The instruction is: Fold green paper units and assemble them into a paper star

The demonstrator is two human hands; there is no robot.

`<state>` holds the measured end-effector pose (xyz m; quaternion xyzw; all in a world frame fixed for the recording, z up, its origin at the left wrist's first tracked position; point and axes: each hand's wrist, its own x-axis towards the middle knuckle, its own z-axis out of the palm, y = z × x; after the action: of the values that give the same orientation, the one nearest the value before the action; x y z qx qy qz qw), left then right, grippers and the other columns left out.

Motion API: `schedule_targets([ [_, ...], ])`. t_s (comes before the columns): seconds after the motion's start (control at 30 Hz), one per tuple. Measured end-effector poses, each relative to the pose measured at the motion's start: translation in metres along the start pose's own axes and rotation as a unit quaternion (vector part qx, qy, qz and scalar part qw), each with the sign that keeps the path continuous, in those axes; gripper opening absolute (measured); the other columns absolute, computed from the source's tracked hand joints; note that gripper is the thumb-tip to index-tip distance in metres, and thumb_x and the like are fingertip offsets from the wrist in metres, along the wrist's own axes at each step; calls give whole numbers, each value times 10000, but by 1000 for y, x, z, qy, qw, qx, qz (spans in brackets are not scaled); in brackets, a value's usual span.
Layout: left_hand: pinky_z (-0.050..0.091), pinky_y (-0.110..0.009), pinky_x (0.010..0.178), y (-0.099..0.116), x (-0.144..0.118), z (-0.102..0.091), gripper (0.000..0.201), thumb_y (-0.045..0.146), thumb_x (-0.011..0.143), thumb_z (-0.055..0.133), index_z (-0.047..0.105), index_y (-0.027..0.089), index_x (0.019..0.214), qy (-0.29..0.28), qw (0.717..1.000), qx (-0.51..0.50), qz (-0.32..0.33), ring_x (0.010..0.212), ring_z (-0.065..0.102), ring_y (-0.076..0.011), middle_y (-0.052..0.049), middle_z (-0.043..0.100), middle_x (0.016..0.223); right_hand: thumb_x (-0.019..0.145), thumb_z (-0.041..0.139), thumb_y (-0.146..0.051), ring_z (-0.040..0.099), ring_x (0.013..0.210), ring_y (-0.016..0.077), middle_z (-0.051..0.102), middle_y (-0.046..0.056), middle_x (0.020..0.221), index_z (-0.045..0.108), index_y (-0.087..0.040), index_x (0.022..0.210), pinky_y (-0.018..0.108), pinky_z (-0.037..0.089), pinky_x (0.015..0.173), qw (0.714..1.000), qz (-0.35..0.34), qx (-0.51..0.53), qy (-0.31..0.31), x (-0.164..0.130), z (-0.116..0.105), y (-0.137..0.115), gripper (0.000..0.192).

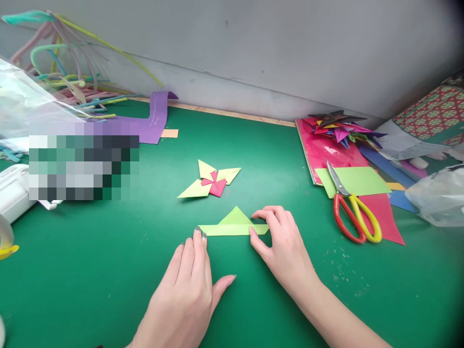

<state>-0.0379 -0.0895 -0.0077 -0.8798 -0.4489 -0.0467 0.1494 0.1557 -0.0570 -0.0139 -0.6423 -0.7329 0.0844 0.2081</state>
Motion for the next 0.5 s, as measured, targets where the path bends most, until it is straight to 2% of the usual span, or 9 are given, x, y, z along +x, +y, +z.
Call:
schedule_targets([
  [0.27,383,-412,819,0,8,-4,524,385,877,354,595,-60,1012,21,999,26,3,921,552,-320,-252,592,1040,792,500,-231,488,864,209,512,65,952,531,-216,952,355,419,744,1000,-3,8,-15,1,-1,1,164],
  [0.37,407,-395,726,-6,17,-6,363,334,872,382,617,58,885,-11,1000,26,14,801,548,-271,-165,602,882,787,492,-206,494,860,210,515,66,947,536,-219,962,353,423,730,1000,-17,5,-11,1,-1,3,181],
  [0.43,396,-349,610,-12,25,-5,275,284,877,371,578,138,770,-48,999,10,7,660,506,-211,-78,540,734,775,493,-187,500,849,209,519,63,937,541,-222,967,348,426,714,1000,-27,2,-5,1,-1,3,201],
  [0.5,378,-328,592,-17,33,-2,249,265,884,352,537,161,751,-55,998,-10,-6,645,473,-191,-51,492,721,759,494,-162,504,841,206,523,59,931,544,-221,966,341,427,704,999,-35,3,-1,1,-1,4,221],
])
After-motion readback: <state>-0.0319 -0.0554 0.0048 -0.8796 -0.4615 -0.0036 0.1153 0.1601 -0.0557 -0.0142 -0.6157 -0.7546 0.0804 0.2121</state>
